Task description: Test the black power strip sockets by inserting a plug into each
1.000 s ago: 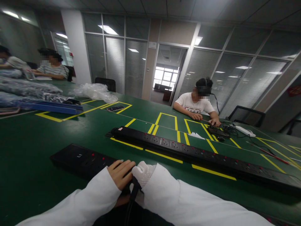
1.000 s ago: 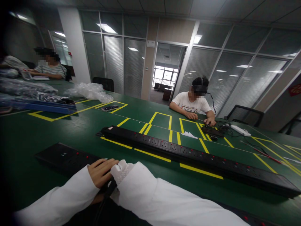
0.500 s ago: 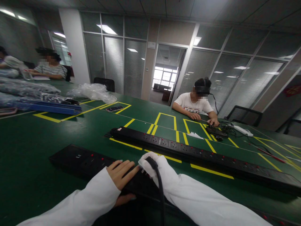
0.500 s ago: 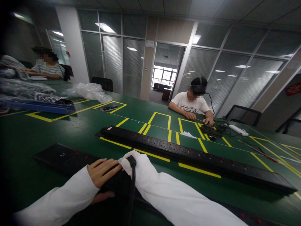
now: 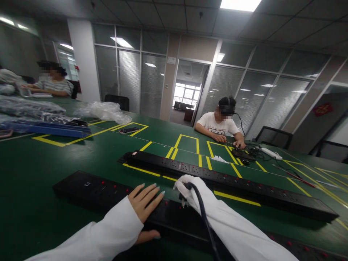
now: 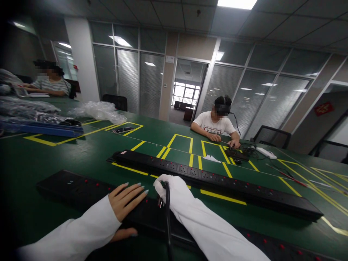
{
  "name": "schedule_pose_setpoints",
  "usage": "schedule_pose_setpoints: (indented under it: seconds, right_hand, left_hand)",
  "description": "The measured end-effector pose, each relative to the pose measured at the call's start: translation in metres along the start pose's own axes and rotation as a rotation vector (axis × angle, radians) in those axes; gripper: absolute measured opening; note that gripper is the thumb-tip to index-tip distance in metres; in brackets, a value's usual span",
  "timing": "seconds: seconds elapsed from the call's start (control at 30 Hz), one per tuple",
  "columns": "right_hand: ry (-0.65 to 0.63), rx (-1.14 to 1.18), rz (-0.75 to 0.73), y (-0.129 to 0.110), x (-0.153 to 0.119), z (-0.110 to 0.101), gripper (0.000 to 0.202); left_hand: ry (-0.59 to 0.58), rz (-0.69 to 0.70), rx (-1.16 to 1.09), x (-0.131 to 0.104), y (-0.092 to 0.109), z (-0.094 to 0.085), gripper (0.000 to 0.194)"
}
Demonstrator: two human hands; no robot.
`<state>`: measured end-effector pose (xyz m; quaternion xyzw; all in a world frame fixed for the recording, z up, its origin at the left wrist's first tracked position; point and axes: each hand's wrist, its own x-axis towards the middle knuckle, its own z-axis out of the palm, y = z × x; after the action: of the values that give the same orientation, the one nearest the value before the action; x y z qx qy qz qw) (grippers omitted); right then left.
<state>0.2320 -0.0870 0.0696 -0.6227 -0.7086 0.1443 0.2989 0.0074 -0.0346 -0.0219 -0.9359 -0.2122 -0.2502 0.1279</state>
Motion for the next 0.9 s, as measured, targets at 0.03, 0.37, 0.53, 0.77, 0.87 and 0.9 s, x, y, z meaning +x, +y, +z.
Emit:
schedule_pose_setpoints:
  seconds: [0.03,0.37,0.53,0.77,0.87,0.9]
  right_hand:
    - [-0.028,-0.032,-0.013,-0.001,0.001,0.002,0.025]
    - [-0.025,-0.268,-0.010,-0.020,0.014,0.024,0.038]
    - [-0.029,-0.527,-0.133,-0.028,0.012,0.024,0.046]
    - [-0.174,-0.805,-0.325,-0.049,0.001,0.028,0.037]
    - [-0.176,-0.844,-0.338,-0.057,-0.011,0.034,0.029]
    - [-0.150,-0.833,-0.335,-0.057,-0.016,0.037,0.025]
  left_hand:
    - [-0.003,0.005,-0.003,0.003,0.004,0.002,0.065]
    - [-0.084,0.032,0.036,0.012,0.011,0.011,0.078]
    - [-0.055,0.092,0.025,0.015,0.008,0.009,0.068]
    - [-0.025,0.084,0.020,0.010,-0.002,0.005,0.051]
    - [-0.035,0.074,-0.003,0.007,-0.007,0.004,0.047]
    - [-0.024,0.074,0.000,0.006,-0.007,0.004,0.048]
